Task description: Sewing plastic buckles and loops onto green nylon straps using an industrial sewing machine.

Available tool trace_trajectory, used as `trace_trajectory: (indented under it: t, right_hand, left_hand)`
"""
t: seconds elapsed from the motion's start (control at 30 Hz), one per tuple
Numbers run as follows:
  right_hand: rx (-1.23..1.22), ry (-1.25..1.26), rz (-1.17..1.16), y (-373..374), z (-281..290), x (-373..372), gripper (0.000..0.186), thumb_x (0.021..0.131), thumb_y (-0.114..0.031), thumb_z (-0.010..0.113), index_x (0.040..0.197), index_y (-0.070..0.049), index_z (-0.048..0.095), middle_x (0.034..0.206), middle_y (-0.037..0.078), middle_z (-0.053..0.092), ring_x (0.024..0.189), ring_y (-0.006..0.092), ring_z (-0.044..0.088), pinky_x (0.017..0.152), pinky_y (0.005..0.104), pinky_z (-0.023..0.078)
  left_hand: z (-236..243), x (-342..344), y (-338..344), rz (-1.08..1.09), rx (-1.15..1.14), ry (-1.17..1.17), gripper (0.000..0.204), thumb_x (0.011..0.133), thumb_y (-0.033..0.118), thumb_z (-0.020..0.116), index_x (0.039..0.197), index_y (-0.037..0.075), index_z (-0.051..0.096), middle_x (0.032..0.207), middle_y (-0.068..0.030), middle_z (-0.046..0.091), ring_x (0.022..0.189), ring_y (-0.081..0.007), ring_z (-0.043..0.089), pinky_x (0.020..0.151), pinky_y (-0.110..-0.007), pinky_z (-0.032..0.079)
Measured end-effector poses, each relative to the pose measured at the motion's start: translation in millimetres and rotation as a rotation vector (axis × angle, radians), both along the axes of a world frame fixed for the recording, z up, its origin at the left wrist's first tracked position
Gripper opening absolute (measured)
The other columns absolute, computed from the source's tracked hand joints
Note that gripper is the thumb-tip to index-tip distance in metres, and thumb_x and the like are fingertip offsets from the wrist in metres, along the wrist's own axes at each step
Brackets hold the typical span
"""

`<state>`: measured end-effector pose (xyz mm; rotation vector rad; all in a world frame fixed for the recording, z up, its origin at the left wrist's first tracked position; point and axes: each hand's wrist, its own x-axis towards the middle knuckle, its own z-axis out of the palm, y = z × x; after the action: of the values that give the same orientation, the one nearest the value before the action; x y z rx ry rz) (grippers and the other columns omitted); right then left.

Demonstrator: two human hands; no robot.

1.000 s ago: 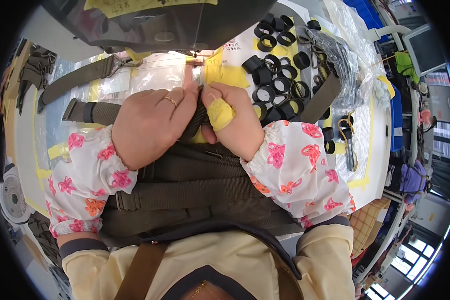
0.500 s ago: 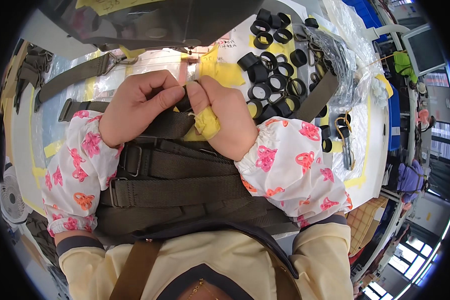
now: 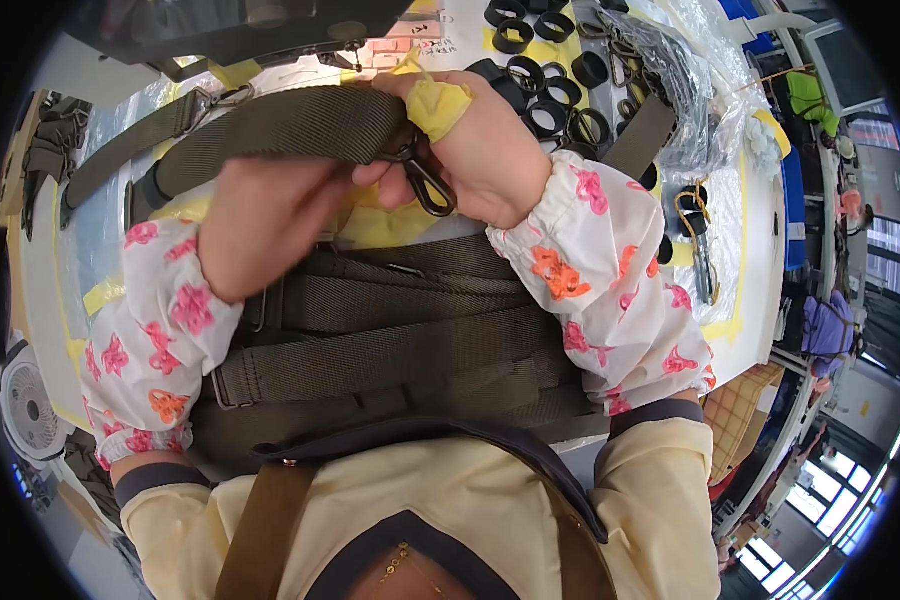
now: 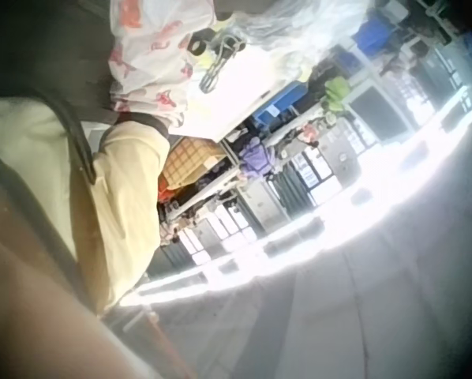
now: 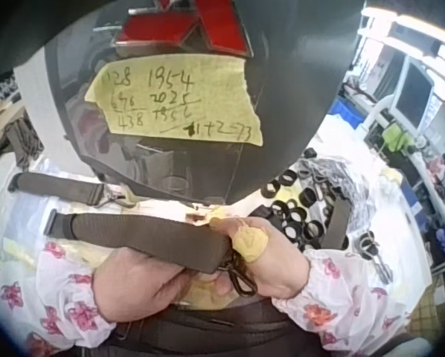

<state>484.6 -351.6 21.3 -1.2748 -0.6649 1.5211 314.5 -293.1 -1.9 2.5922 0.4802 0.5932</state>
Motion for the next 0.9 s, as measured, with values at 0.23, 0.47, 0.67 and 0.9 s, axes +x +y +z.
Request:
trace_trajectory:
  t: [0.23, 0.47, 0.67, 0.9]
  right_hand:
    - [-0.159, -0.033, 0.2, -0.2, 1.4, 7.4, 0.037, 0.094, -0.033, 0.036, 0.101, -0.002, 0.056, 0.069, 0.009, 0.061, 0.04, 0.0094, 0.052, 0.027, 0.0159, 0.031]
    - [0.274, -0.558, 0.032, -4.2, -16.0, 5.7, 0.025, 0.087, -0.024, 0.054, 0.094, 0.0, 0.057, 0.083, 0.013, 0.059, 0.064, 0.0209, 0.061, 0.053, 0.032, 0.049]
    - [0.665, -1.077, 0.003, 11.6, -12.7, 23.7, 0.026, 0.067, -0.011, 0.072, 0.084, 0.002, 0.057, 0.076, 0.019, 0.061, 0.074, 0.035, 0.06, 0.065, 0.0363, 0.047]
    - [0.725, -1.132, -0.063, 15.0, -27.0, 30.3, 0.025, 0.066, -0.014, 0.071, 0.083, 0.002, 0.06, 0.078, 0.02, 0.061, 0.077, 0.0358, 0.059, 0.068, 0.0378, 0.047]
  left_hand:
    - [-17.3, -9.1, 26.3, 0.106, 0.215, -0.178, 0.014, 0.08, 0.023, 0.058, 0.084, 0.011, 0.066, 0.071, -0.0053, 0.062, 0.06, -0.0245, 0.059, 0.054, -0.032, 0.048]
    - [-22.8, 1.5, 48.1, -0.151, 0.566, -0.004, 0.021, 0.082, 0.009, 0.05, 0.102, 0.006, 0.056, 0.087, -0.0101, 0.059, 0.079, -0.0203, 0.059, 0.069, -0.027, 0.046]
    - [-12.4, 4.8, 49.0, -0.264, 0.291, 0.072, 0.029, 0.082, 0.004, 0.048, 0.111, 0.002, 0.05, 0.089, -0.0142, 0.058, 0.081, -0.0245, 0.059, 0.071, -0.029, 0.046]
    - [3.5, 4.5, 38.8, -0.181, 0.085, 0.205, 0.035, 0.082, 0.013, 0.055, 0.116, 0.003, 0.052, 0.099, -0.0141, 0.06, 0.087, -0.0279, 0.059, 0.077, -0.033, 0.045]
